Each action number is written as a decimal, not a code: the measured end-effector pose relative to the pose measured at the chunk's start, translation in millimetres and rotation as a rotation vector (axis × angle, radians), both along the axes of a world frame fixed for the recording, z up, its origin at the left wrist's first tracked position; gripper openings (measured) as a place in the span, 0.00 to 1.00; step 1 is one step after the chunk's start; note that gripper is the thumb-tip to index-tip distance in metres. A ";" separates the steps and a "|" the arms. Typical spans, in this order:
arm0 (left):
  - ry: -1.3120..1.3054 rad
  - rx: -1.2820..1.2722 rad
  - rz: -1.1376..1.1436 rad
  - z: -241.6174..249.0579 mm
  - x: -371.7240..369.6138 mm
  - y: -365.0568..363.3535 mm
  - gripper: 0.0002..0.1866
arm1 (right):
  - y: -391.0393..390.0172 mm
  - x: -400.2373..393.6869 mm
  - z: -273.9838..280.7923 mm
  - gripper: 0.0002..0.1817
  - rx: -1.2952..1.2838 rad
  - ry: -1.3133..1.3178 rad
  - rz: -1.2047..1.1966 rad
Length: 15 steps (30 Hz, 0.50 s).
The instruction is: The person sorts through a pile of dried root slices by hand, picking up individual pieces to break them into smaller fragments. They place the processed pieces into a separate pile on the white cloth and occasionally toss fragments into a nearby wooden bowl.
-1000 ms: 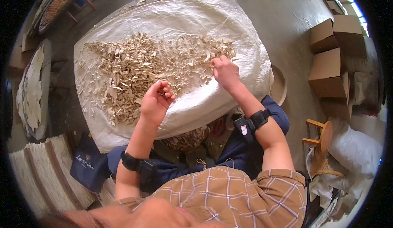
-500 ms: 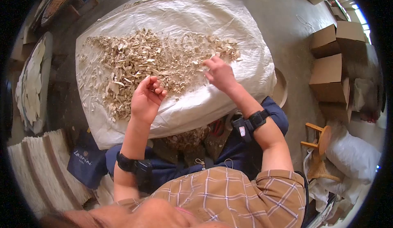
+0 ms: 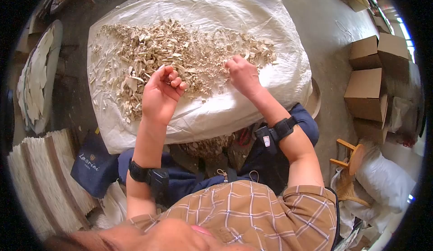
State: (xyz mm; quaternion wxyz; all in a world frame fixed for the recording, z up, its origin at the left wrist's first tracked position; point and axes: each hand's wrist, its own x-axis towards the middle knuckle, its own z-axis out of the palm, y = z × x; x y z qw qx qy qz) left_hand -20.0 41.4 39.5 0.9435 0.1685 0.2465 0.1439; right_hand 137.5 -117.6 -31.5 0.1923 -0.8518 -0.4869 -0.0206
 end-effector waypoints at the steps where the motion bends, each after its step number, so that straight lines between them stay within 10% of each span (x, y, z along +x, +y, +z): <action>1: 0.002 -0.002 0.001 0.0 0.3 0.2 0.09 | -0.2 0.3 1.1 0.05 0.050 0.037 -0.039; 12: -0.002 0.018 0.016 -0.8 -0.5 2.2 0.09 | 3.9 9.9 -7.3 0.05 -0.250 0.047 -0.155; 15: -0.007 0.012 0.023 0.6 -1.0 3.0 0.09 | -4.1 12.6 1.3 0.05 0.015 -0.036 -0.167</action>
